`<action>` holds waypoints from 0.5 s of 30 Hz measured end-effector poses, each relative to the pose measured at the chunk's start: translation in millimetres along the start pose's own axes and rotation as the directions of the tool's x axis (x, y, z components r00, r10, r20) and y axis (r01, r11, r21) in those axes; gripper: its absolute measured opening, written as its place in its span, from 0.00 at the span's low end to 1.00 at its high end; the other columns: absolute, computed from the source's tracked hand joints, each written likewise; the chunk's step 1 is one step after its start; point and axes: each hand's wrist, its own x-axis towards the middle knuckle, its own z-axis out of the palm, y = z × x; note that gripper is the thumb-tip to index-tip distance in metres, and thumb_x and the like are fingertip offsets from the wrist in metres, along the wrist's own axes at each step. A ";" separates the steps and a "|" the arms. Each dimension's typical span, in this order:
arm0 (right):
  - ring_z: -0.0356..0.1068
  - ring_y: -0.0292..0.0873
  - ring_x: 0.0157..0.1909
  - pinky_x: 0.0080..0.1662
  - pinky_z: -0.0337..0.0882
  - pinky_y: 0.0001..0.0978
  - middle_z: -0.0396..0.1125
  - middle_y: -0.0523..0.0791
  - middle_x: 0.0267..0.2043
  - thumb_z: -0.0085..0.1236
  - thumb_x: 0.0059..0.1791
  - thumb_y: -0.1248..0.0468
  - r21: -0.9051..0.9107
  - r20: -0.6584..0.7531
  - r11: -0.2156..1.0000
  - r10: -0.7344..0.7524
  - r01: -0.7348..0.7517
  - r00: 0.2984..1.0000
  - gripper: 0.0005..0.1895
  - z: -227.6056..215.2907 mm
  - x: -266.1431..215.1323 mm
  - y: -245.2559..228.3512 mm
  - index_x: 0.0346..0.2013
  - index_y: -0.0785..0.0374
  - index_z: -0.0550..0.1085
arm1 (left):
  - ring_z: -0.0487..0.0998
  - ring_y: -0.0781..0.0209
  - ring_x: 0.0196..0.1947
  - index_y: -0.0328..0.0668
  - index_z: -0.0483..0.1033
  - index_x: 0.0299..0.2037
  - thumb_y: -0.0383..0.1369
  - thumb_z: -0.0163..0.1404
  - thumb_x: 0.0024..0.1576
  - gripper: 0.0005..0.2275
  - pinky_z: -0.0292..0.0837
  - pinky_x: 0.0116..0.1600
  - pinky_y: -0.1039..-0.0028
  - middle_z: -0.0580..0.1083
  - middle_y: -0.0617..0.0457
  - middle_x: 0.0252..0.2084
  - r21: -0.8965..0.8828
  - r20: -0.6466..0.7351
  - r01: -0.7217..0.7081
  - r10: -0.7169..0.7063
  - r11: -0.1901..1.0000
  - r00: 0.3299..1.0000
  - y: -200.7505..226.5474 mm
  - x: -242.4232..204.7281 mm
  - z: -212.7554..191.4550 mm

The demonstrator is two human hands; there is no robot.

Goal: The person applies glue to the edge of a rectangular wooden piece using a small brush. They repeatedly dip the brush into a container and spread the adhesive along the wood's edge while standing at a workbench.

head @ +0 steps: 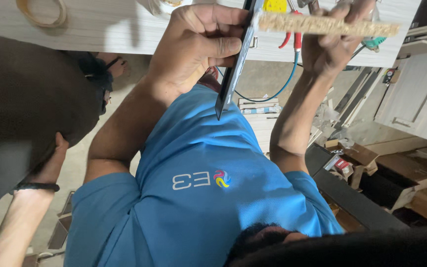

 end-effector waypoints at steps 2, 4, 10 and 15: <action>0.73 0.43 0.39 0.46 0.79 0.33 0.71 0.44 0.33 0.62 0.43 0.79 0.014 -0.050 1.000 -0.009 0.010 0.999 0.25 3.7 7.6 4.3 0.44 0.59 0.60 | 0.84 0.53 0.48 0.21 0.73 0.59 0.15 0.52 0.63 0.14 0.87 0.55 0.64 0.79 0.37 0.49 0.043 -0.014 0.002 -0.001 0.999 1.000 0.7 -1.4 0.8; 0.73 0.39 0.36 0.51 0.79 0.32 0.71 0.42 0.30 0.61 0.43 0.80 0.025 -0.017 1.000 -0.016 0.017 1.000 0.24 11.7 9.1 7.3 0.43 0.58 0.60 | 0.84 0.52 0.48 0.21 0.73 0.58 0.15 0.52 0.63 0.13 0.87 0.54 0.63 0.79 0.37 0.50 0.045 -0.012 -0.021 0.022 0.999 1.000 2.5 -2.7 1.3; 0.79 0.40 0.41 0.46 0.82 0.32 0.75 0.49 0.37 0.62 0.46 0.79 0.054 0.113 0.996 0.070 -0.076 0.991 0.19 36.9 -21.2 7.7 0.43 0.60 0.64 | 0.84 0.51 0.49 0.23 0.74 0.55 0.15 0.52 0.64 0.10 0.86 0.56 0.59 0.78 0.40 0.49 -0.021 -0.030 -0.058 0.057 0.998 0.998 2.5 -1.1 -14.8; 0.80 0.43 0.47 0.56 0.81 0.43 0.76 0.52 0.39 0.65 0.45 0.78 0.037 0.091 0.988 0.147 -0.151 0.985 0.17 47.7 -62.2 4.9 0.39 0.61 0.67 | 0.80 0.56 0.47 0.27 0.76 0.50 0.19 0.55 0.67 0.05 0.79 0.56 0.64 0.78 0.46 0.46 -0.074 -0.081 -0.071 0.065 0.995 0.995 0.3 0.6 -42.4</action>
